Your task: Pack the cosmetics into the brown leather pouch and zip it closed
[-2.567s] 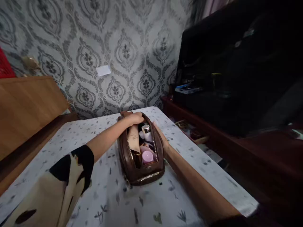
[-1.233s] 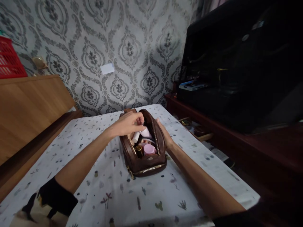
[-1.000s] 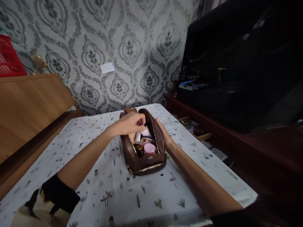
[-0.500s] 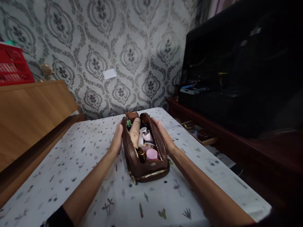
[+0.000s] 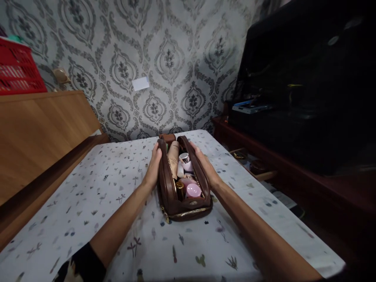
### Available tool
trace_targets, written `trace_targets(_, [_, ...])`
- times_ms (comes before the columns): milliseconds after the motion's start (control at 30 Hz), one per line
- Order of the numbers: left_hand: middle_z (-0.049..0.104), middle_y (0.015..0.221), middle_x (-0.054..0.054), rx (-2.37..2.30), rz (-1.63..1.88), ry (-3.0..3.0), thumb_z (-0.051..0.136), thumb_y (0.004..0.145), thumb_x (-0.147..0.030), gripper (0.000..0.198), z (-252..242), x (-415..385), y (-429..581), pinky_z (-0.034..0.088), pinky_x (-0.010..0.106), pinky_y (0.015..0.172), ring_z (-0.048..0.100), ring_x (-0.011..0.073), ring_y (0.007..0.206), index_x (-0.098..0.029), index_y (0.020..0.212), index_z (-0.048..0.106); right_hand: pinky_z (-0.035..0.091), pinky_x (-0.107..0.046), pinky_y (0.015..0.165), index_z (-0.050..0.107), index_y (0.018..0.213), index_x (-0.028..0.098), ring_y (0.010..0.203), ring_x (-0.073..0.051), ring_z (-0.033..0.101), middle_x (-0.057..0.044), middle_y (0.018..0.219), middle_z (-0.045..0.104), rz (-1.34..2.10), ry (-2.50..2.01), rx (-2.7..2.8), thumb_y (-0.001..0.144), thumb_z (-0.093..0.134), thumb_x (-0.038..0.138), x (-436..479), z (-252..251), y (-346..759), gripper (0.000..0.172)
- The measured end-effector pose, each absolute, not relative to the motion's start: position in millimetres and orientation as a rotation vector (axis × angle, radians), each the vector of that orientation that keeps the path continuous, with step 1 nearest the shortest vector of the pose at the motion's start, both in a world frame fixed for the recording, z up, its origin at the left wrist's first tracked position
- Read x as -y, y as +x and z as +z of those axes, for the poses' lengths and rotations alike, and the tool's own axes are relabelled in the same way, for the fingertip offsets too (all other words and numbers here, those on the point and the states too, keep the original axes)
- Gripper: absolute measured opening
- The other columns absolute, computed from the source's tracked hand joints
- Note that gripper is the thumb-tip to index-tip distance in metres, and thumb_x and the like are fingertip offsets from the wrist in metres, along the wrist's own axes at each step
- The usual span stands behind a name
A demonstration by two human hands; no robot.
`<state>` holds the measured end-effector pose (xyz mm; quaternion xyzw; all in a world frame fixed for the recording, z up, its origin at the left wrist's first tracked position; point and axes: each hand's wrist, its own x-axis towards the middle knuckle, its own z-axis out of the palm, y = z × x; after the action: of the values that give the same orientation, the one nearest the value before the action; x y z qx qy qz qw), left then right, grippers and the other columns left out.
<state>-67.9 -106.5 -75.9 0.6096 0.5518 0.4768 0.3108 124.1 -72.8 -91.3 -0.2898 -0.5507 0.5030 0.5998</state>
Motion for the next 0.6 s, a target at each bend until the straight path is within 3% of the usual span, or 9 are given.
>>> trace_targets(167, [0.039, 0.163, 0.006, -1.425, 1.295, 1.737, 0.044, 0.098, -0.043, 0.054, -53.2, 98.9, -85.1, 0.025, 0.032, 0.127, 0.035, 0.0185, 0.152, -0.024, 0.149, 0.044, 0.016, -0.046, 0.132, 0.071, 0.126, 0.034, 0.151, -0.027, 0.037, 0.001, 0.15, 0.056, 1.048, -0.683, 1.394, 0.087, 0.062, 0.075, 77.6, -82.6, 134.9, 0.058])
trace_targets(267, [0.046, 0.158, 0.009, -1.582, 0.989, 2.002, 0.049, 0.092, -0.038, 0.05, -19.2, 86.4, -96.2, 0.028, 0.034, 0.124, 0.039, 0.0231, 0.148, -0.022, 0.139, 0.058, 0.013, -0.048, 0.131, 0.075, 0.123, 0.032, 0.155, -0.029, 0.029, -0.002, 0.156, 0.05, 0.937, -0.725, 1.53, 0.085, 0.063, 0.077, 81.4, -74.4, 143.4, 0.06])
trace_targets(367, [0.06, 0.142, 0.01, -1.679, 0.525, 2.225, 0.052, 0.089, -0.037, 0.046, 18.2, 67.6, -98.9, 0.04, 0.037, 0.114, 0.054, 0.0278, 0.133, -0.024, 0.13, 0.066, 0.013, -0.05, 0.129, 0.078, 0.117, 0.031, 0.155, -0.03, 0.028, -0.005, 0.159, 0.046, 0.886, -0.748, 1.652, 0.082, 0.065, 0.078, 84.3, -67.4, 148.0, 0.059])
trace_targets(467, [0.072, 0.113, 0.009, -1.695, 0.238, 2.25, 0.068, 0.074, -0.037, 0.032, 44.9, 44.3, -94.3, 0.051, 0.034, 0.096, 0.063, 0.0299, 0.11, -0.024, 0.102, 0.076, 0.017, -0.051, 0.128, 0.079, 0.112, 0.032, 0.152, -0.031, 0.033, -0.005, 0.156, 0.05, 0.876, -0.747, 1.735, 0.084, 0.068, 0.073, 86.1, -63.2, 149.3, 0.051])
trace_targets(600, [0.07, 0.079, 0.008, -1.635, 0.298, 2.154, 0.083, 0.046, -0.023, 0.023, 52.4, 12.0, -83.8, 0.055, 0.033, 0.074, 0.064, 0.0302, 0.088, -0.022, 0.066, 0.071, 0.022, -0.051, 0.126, 0.08, 0.104, 0.031, 0.151, -0.032, 0.036, -0.005, 0.147, 0.058, 0.86, -0.734, 1.749, 0.086, 0.067, 0.068, 87.4, -61.6, 148.3, 0.043])
